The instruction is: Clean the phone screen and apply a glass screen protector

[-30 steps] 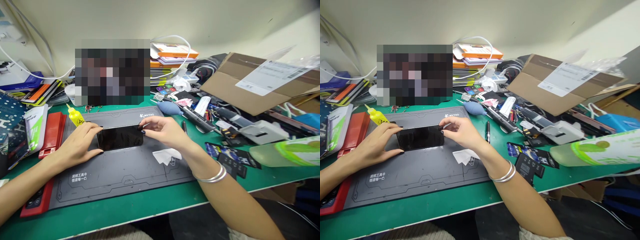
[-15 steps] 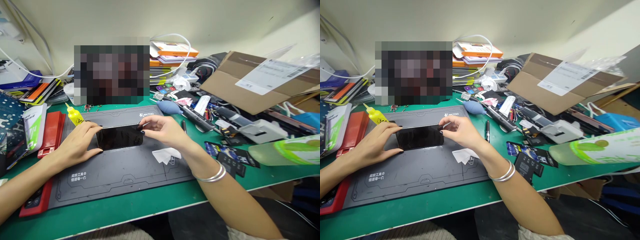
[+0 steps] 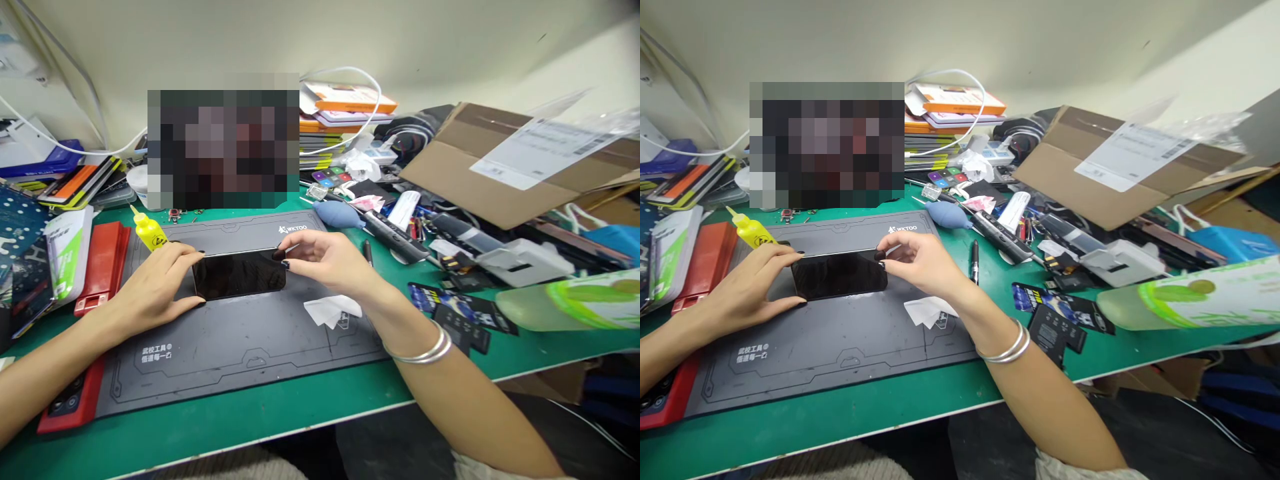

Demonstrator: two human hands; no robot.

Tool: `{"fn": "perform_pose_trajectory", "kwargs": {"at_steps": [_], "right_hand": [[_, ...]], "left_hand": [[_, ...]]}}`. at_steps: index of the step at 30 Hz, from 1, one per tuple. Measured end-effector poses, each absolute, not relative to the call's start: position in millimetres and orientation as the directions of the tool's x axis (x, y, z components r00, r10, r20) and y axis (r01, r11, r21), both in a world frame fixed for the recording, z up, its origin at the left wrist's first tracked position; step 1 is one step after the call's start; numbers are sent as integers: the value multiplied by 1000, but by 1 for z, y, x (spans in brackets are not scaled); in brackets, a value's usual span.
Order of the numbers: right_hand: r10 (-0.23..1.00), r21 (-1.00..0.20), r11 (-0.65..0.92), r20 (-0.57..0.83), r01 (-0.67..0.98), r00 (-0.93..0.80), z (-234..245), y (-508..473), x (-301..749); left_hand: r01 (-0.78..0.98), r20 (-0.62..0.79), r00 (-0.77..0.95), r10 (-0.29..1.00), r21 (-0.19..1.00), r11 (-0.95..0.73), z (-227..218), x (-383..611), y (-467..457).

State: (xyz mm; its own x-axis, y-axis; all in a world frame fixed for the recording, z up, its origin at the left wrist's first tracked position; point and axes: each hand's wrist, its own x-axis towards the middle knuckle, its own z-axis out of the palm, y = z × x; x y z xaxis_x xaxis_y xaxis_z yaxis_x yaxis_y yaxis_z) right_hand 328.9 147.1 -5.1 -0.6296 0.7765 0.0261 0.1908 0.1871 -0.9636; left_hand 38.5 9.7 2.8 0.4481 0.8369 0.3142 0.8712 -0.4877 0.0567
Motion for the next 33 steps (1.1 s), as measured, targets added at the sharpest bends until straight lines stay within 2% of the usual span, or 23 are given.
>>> {"fn": "perform_pose_trajectory", "kwargs": {"at_steps": [33], "right_hand": [[787, -974, 130, -12, 186, -617, -3, 146, 329]], "left_hand": [[873, 306, 463, 832, 5, -487, 5, 41, 8]]}}
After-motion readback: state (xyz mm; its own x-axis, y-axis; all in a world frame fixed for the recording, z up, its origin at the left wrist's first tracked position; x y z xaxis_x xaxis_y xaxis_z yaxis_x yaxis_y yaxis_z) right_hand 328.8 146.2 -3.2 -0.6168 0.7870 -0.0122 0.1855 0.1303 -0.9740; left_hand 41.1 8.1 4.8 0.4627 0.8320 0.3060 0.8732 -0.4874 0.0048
